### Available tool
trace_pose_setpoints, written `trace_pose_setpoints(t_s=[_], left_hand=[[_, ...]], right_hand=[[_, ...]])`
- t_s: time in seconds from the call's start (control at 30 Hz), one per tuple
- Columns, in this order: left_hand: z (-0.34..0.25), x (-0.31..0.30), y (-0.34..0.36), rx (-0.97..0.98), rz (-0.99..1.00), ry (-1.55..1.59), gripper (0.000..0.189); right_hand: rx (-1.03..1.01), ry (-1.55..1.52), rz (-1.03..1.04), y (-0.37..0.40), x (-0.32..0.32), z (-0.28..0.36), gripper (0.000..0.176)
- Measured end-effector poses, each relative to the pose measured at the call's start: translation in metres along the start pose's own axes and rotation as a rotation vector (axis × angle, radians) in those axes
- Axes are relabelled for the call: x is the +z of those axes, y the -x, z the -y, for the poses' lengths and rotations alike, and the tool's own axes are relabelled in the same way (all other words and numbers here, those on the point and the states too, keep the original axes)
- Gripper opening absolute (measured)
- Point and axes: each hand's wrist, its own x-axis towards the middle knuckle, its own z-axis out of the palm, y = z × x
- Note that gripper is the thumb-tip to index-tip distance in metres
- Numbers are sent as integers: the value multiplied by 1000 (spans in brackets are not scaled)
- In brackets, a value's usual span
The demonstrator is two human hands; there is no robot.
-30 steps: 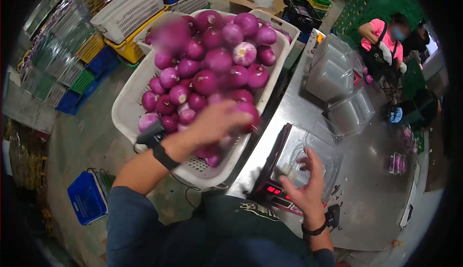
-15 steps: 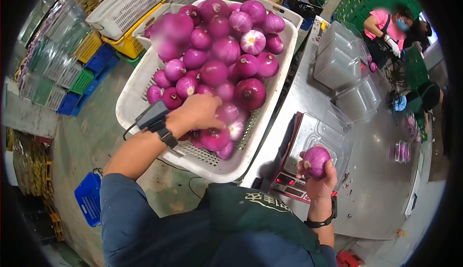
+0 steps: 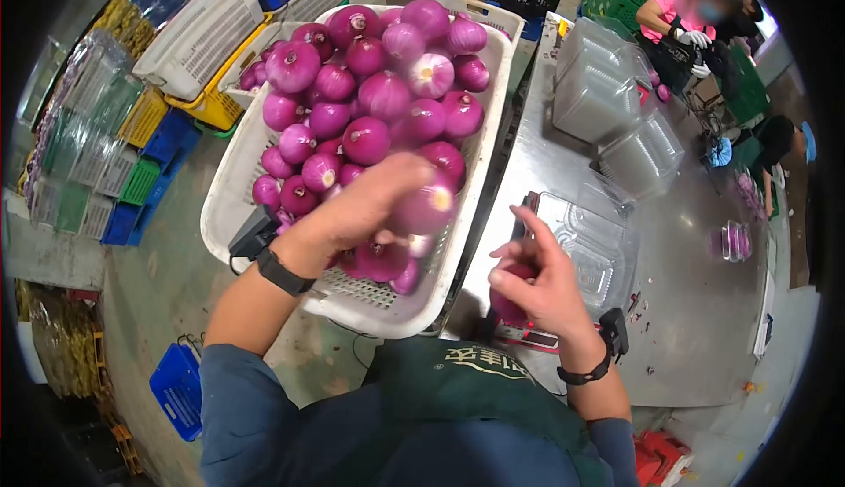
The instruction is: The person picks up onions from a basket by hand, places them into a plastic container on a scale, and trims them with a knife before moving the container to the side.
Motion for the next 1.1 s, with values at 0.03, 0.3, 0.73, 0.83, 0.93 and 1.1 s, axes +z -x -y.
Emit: trace_pose_setpoints(t_s=[0.03, 0.3, 0.73, 0.83, 0.93, 1.1], left_hand=[[-14, 22, 9, 2, -3, -102, 45], [-29, 29, 6, 71, -9, -287, 49], [68, -76, -1, -63, -307, -1648, 54], [86, -84, -8, 38, -329, -1622, 58], [93, -81, -11, 85, -358, -1493, 57], [73, -76, -3, 70, -457, -1214, 62]], right_hand=[[-59, 141, 12, -5, 10, 15, 89], [-180, -12, -92, -7, 12, 4, 98], [-141, 913, -174, 26, -142, -68, 90], [-120, 885, -88, 28, -153, -81, 88], [-14, 909, -43, 37, -163, -94, 83], [-242, 745, -233, 53, -171, -95, 59]])
